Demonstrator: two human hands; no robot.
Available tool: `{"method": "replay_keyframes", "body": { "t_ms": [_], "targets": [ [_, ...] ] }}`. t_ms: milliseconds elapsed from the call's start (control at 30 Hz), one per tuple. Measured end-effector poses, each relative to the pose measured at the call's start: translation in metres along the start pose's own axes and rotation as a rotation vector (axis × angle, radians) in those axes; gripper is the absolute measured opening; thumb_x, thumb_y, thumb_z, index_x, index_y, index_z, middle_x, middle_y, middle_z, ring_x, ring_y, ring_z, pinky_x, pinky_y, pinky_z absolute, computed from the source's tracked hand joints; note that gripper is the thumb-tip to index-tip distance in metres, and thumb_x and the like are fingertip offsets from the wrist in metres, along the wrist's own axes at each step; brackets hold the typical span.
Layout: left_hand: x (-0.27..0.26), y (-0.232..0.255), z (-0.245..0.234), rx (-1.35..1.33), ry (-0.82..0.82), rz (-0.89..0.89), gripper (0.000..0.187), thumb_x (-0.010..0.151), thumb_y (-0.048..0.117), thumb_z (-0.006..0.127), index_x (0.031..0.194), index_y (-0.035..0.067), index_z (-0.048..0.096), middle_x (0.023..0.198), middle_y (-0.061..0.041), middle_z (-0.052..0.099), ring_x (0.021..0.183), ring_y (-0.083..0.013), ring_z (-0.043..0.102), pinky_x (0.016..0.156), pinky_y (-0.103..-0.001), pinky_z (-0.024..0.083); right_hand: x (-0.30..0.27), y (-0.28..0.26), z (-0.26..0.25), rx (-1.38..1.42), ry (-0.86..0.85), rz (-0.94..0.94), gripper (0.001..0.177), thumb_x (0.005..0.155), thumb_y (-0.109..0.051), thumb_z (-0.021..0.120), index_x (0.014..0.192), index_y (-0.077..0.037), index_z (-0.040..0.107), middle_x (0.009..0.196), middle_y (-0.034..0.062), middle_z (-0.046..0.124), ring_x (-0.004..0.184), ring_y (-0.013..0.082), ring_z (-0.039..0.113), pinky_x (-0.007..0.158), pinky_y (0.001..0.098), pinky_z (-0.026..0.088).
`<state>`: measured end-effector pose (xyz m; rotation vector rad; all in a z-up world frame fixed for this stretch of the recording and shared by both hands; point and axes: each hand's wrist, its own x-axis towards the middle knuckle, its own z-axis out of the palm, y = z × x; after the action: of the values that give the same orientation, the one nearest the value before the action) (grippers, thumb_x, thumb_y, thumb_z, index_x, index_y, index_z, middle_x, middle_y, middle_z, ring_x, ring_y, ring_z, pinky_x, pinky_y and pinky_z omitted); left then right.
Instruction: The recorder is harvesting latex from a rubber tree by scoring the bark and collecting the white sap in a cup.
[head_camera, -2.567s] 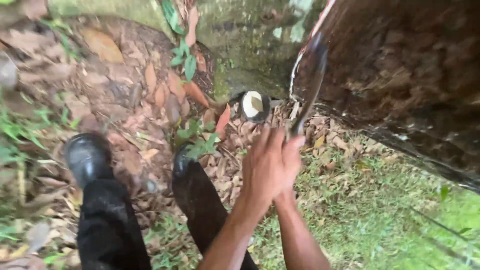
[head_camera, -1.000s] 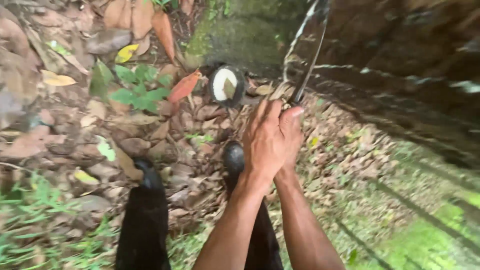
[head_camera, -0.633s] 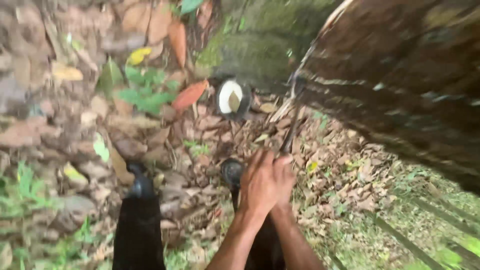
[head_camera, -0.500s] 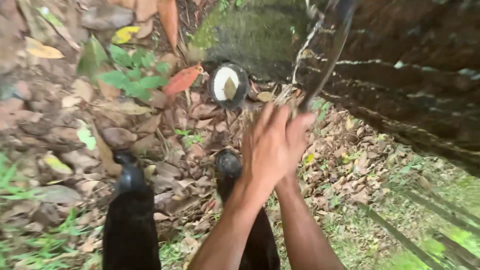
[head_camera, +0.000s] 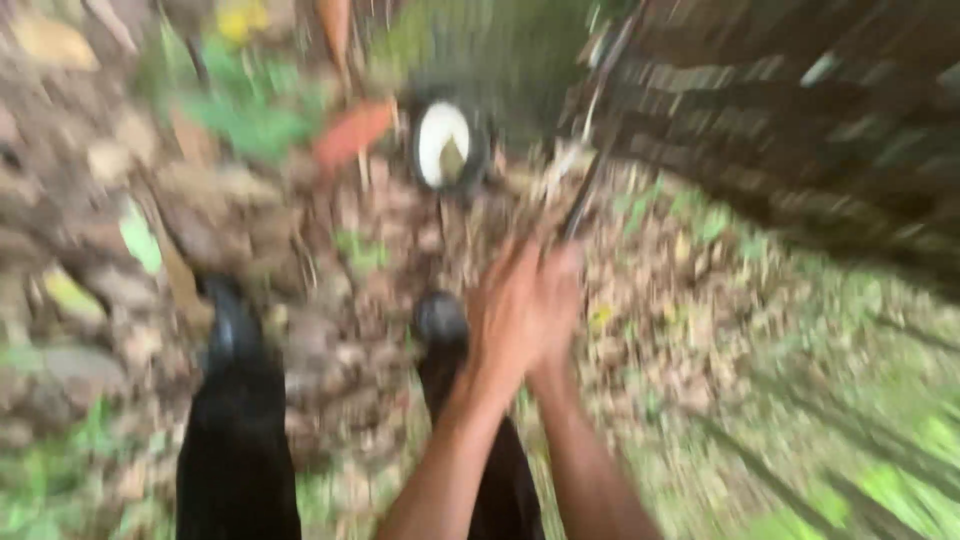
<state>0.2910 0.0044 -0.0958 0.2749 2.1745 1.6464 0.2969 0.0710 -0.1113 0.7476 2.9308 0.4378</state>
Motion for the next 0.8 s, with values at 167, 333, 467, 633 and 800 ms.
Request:
{"method": "replay_keyframes", "body": {
  "t_ms": [167,333,467,633,800],
  "targets": [
    [0.007,0.010,-0.010,0.031,-0.167,-0.226,0.032,0.102,0.028,0.059,0.117,0.002,0.070,0.096,-0.012,0.065,0.067,-0.0188,0.058,0.050,-0.033,0.050,-0.048,0.014,-0.001,0.600,-0.104,0.091,0.034,0.111,-0.030,0.043,0.124,0.000,0.056,0.100,0.0097,0.064,0.078,0.0192,0.062,0.058,0.0353,0.054],
    [0.000,0.008,-0.011,0.067,-0.211,-0.274,0.036,0.105,0.035,0.056,0.111,0.003,0.071,0.088,-0.009,0.064,0.057,-0.0177,0.053,0.041,-0.032,0.043,-0.042,-0.007,-0.017,1.793,-0.274,0.684,0.041,0.105,-0.037,0.032,0.107,-0.004,0.057,0.086,0.0070,0.061,0.074,0.0185,0.062,0.061,0.0352,0.056],
    [0.023,0.031,-0.015,-0.002,-0.104,-0.139,0.034,0.105,0.032,0.053,0.113,0.006,0.072,0.094,-0.012,0.065,0.059,-0.0170,0.055,0.040,-0.030,0.043,-0.033,0.005,-0.022,1.404,-0.213,0.582,0.038,0.111,-0.036,0.034,0.099,-0.007,0.056,0.078,0.0052,0.056,0.063,0.0164,0.055,0.049,0.0334,0.048],
    [0.085,0.034,-0.027,-0.016,-0.106,-0.046,0.030,0.107,0.030,0.050,0.110,0.011,0.073,0.100,-0.015,0.064,0.066,-0.0188,0.059,0.046,-0.031,0.048,0.016,0.009,0.025,1.674,-0.214,0.499,0.032,0.112,-0.033,0.047,0.104,-0.003,0.054,0.088,0.0065,0.057,0.074,0.0185,0.059,0.061,0.0334,0.054],
    [0.036,-0.017,0.016,0.161,0.043,0.170,0.026,0.112,0.027,0.044,0.119,0.020,0.068,0.103,-0.012,0.063,0.083,-0.0260,0.063,0.061,-0.037,0.058,-0.003,0.017,0.031,0.389,-0.110,0.058,0.028,0.110,-0.027,0.053,0.123,-0.002,0.052,0.091,0.0101,0.058,0.065,0.0194,0.057,0.050,0.0332,0.052]
  ]
}}
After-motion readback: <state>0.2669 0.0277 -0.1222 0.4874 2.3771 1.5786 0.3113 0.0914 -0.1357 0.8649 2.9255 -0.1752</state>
